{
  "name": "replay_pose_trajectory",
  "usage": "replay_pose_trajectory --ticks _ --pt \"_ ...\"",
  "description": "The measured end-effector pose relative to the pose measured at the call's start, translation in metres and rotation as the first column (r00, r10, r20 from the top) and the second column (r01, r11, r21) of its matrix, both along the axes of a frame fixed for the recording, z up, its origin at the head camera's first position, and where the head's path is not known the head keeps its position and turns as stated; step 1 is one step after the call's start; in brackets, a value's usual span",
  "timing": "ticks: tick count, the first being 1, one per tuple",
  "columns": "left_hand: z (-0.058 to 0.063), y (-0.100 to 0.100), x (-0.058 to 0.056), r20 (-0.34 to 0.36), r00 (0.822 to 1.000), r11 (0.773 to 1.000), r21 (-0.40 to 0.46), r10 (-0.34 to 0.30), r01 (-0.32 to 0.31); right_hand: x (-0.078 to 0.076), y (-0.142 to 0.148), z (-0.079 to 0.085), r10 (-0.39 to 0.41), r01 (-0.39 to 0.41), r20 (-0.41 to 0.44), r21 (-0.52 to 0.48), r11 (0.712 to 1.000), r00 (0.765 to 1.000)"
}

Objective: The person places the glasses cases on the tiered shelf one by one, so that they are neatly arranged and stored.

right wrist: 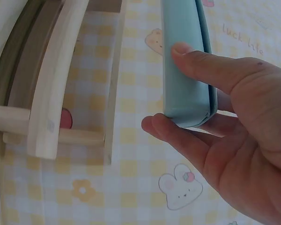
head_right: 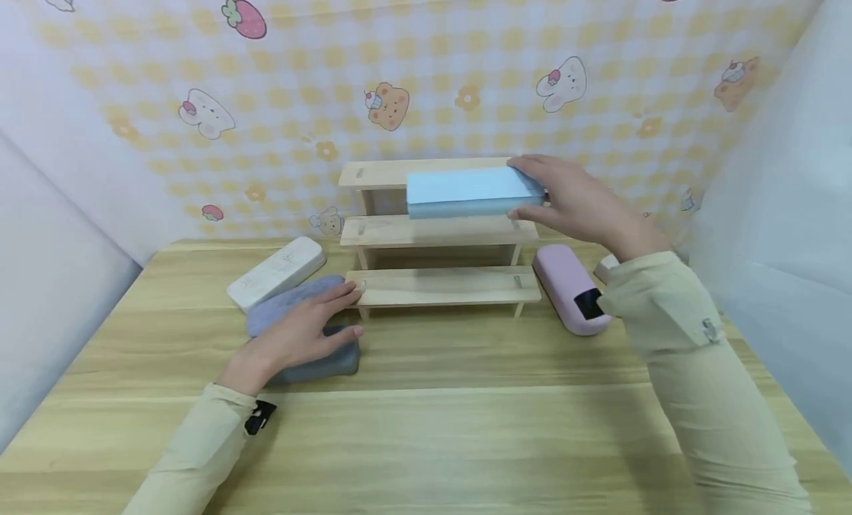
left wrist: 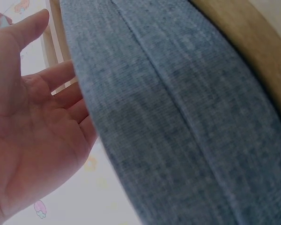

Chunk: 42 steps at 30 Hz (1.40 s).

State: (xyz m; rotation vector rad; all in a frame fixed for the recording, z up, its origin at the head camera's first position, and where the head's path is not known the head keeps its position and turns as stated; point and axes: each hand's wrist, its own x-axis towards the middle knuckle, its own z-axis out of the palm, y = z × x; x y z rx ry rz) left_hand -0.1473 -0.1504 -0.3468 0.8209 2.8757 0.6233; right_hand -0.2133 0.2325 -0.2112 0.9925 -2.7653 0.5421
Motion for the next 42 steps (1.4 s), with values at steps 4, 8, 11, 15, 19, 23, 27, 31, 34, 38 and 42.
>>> replay_pose_trajectory --ticks 4,8,11,15,19,23,27,31,34,38,42 --pt "-0.001 -0.004 0.001 -0.008 1.0 1.0 0.003 0.003 -0.003 -0.01 -0.015 0.002 0.015 -0.015 -0.004 0.005 1.0 1.0" --pt "-0.001 -0.005 0.002 -0.011 1.0 1.0 -0.007 0.0 0.0 -0.018 -0.028 0.004 0.001 -0.002 0.019 0.029 1.0 1.0" --pt "-0.001 -0.006 0.002 0.004 1.0 1.0 -0.016 0.006 -0.006 -0.028 -0.039 0.005 0.0 -0.001 0.038 0.032 0.999 0.999" --pt "-0.002 -0.006 0.002 0.013 1.0 1.0 -0.018 0.008 -0.007 -0.042 -0.053 0.005 -0.019 0.017 0.049 0.041 0.999 0.999" --pt "-0.001 -0.007 0.003 0.011 1.0 1.0 -0.024 0.009 -0.009 -0.054 -0.067 0.004 -0.051 0.046 0.083 0.054 0.997 0.995" --pt "-0.001 -0.006 0.002 0.017 1.0 0.999 -0.048 0.012 -0.011 -0.066 -0.081 0.003 -0.078 0.07 0.127 0.065 0.995 0.989" --pt "-0.004 -0.002 0.0 0.017 1.0 0.998 -0.055 -0.005 0.006 -0.075 -0.09 0.003 -0.114 0.1 0.159 0.095 0.99 0.981" --pt "-0.004 0.0 -0.001 0.019 1.0 0.999 -0.049 -0.007 0.008 -0.082 -0.099 0.001 -0.106 0.09 0.158 0.101 0.991 0.982" --pt "-0.003 0.001 0.0 0.02 1.0 0.998 -0.056 -0.003 0.005 -0.086 -0.104 -0.001 -0.1 0.084 0.157 0.103 0.991 0.983" --pt "-0.001 0.002 0.002 0.022 1.0 0.998 -0.06 0.003 -0.002 -0.091 -0.109 -0.003 -0.101 0.085 0.159 0.109 0.99 0.982" --pt "0.001 0.001 0.002 0.024 1.0 0.998 -0.06 0.012 -0.01 -0.093 -0.115 -0.004 -0.109 0.094 0.175 0.095 0.991 0.978"
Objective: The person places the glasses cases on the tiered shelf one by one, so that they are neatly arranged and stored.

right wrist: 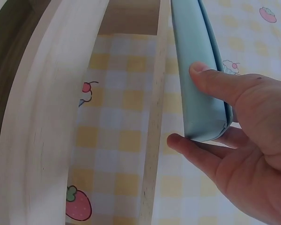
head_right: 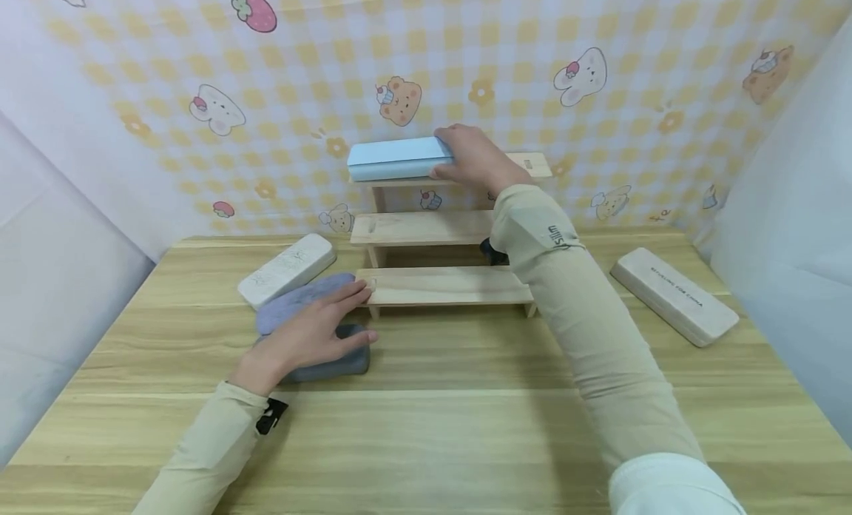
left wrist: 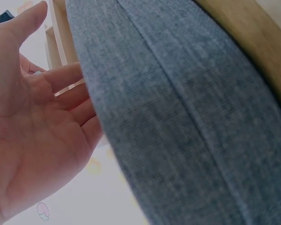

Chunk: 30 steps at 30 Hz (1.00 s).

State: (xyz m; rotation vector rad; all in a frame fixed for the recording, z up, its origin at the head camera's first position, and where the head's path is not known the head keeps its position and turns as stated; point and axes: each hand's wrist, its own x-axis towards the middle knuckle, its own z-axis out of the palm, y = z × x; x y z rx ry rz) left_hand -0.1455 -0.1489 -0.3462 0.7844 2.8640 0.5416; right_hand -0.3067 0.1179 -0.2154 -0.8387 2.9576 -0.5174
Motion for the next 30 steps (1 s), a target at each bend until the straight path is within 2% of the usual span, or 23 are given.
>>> replay_pose_trajectory --ticks 10,17,23,30 --pt "0.0 -0.001 0.001 -0.008 1.0 1.0 -0.021 0.011 -0.011 -0.004 -0.008 -0.007 -0.01 0.012 0.055 -0.032 0.999 0.998" --pt "-0.002 0.0 0.0 -0.021 1.0 1.0 -0.016 0.009 -0.01 -0.008 -0.009 -0.011 0.001 0.002 0.053 -0.057 0.998 0.999" --pt "-0.005 -0.002 0.001 -0.026 1.0 1.0 -0.015 0.006 -0.006 -0.015 -0.011 -0.02 0.0 0.006 0.103 -0.057 0.998 0.995" --pt "-0.006 0.002 -0.001 -0.031 1.0 1.0 -0.017 0.005 -0.005 -0.014 -0.009 -0.017 0.0 0.011 0.119 -0.095 0.995 0.993"
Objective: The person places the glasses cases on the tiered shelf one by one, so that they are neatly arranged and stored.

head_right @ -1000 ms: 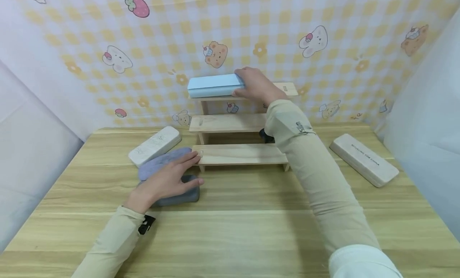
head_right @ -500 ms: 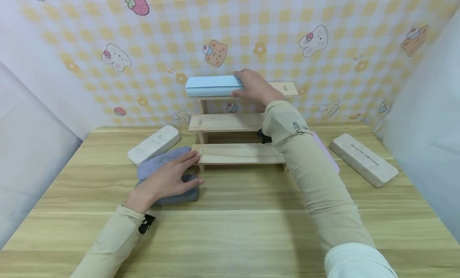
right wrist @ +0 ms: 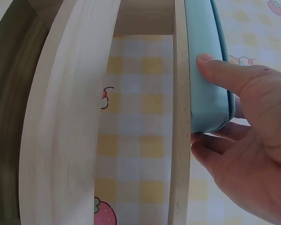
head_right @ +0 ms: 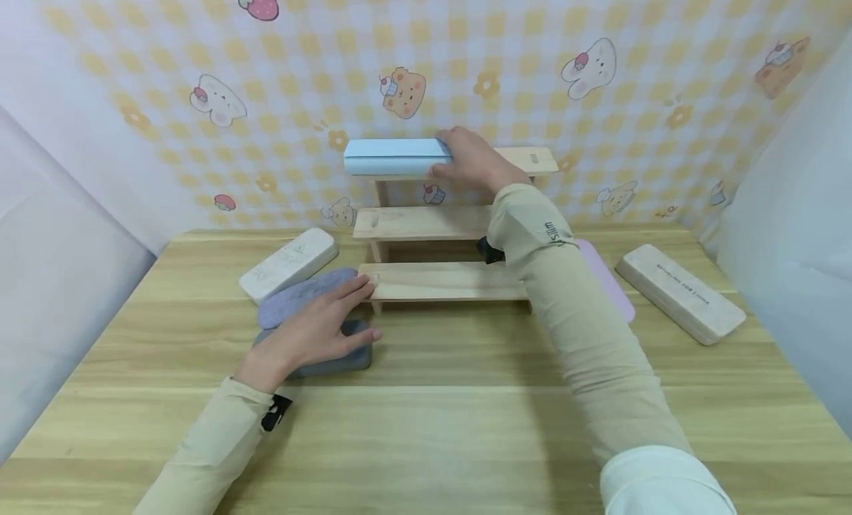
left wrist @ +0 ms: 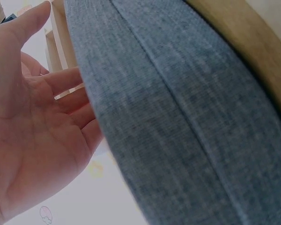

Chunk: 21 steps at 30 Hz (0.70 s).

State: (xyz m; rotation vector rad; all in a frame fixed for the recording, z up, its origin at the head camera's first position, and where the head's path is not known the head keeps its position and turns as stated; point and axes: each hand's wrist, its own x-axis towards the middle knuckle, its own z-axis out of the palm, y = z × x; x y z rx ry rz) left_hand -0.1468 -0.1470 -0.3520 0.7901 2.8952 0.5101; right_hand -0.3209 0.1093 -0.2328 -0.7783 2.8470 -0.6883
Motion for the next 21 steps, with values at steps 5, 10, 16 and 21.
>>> replay_pose_trajectory --ticks 5,10,16,21 --pt "0.001 0.0 -0.003 0.009 1.0 1.0 -0.011 0.001 -0.001 -0.003 0.0 0.0 0.004 -0.004 0.002 -0.033 0.999 1.0" --pt "0.004 0.003 -0.006 0.022 1.0 1.0 0.004 -0.008 0.008 -0.004 0.006 0.001 -0.018 0.017 -0.024 -0.034 0.999 1.0" --pt "0.005 0.002 -0.006 0.026 0.999 1.0 0.007 -0.018 0.018 -0.002 0.012 0.001 -0.018 0.015 -0.075 -0.034 0.999 0.997" --pt "0.003 -0.001 -0.003 0.043 0.999 1.0 0.009 -0.004 0.004 0.016 0.039 0.003 -0.071 0.068 -0.096 -0.039 0.997 0.993"
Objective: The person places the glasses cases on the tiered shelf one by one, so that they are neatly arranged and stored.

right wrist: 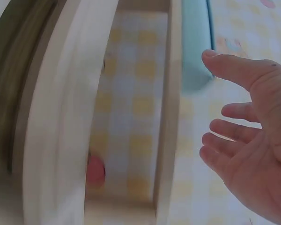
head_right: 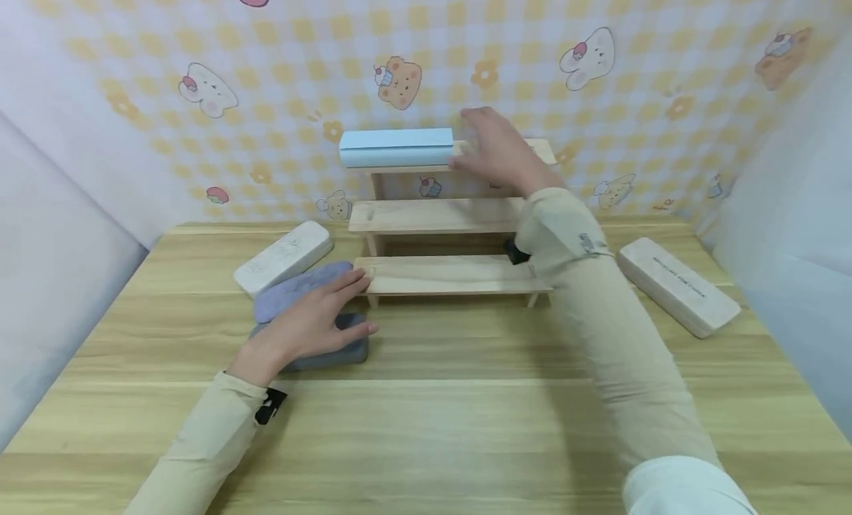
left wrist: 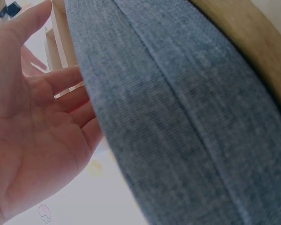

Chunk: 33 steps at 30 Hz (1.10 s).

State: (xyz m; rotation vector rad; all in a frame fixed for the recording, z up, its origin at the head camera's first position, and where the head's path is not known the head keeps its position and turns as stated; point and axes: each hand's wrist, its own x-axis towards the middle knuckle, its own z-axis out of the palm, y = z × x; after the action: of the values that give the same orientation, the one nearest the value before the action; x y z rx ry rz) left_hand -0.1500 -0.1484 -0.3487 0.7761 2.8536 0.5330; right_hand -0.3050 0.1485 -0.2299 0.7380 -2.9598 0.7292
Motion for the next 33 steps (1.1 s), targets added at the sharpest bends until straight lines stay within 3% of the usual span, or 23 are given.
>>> replay_pose_trajectory --ticks 3,9,14,17,26,33 --pt "0.0 0.0 0.001 0.002 1.0 1.0 0.011 -0.002 0.002 0.014 0.035 -0.001 -0.027 0.027 -0.013 -0.019 0.999 1.0" --pt "0.003 -0.003 -0.001 -0.001 1.0 1.0 0.022 -0.004 0.004 0.043 0.117 -0.013 -0.106 0.107 -0.011 0.046 0.993 0.994" --pt "0.004 -0.001 -0.002 -0.012 1.0 1.0 0.023 -0.018 0.018 0.075 0.187 -0.024 -0.25 0.246 0.055 0.064 0.967 0.967" --pt "0.003 0.0 -0.002 -0.01 1.0 0.999 0.029 -0.02 0.02 0.092 0.218 -0.035 -0.308 0.303 0.032 0.099 0.948 0.951" --pt "0.001 0.0 -0.001 -0.016 1.0 1.0 0.02 -0.015 0.016 0.126 0.264 -0.072 -0.415 0.403 0.039 0.175 0.898 0.909" --pt "0.002 0.0 -0.002 -0.016 1.0 1.0 0.017 -0.017 0.018 0.145 0.279 -0.101 -0.429 0.399 0.167 0.187 0.898 0.888"
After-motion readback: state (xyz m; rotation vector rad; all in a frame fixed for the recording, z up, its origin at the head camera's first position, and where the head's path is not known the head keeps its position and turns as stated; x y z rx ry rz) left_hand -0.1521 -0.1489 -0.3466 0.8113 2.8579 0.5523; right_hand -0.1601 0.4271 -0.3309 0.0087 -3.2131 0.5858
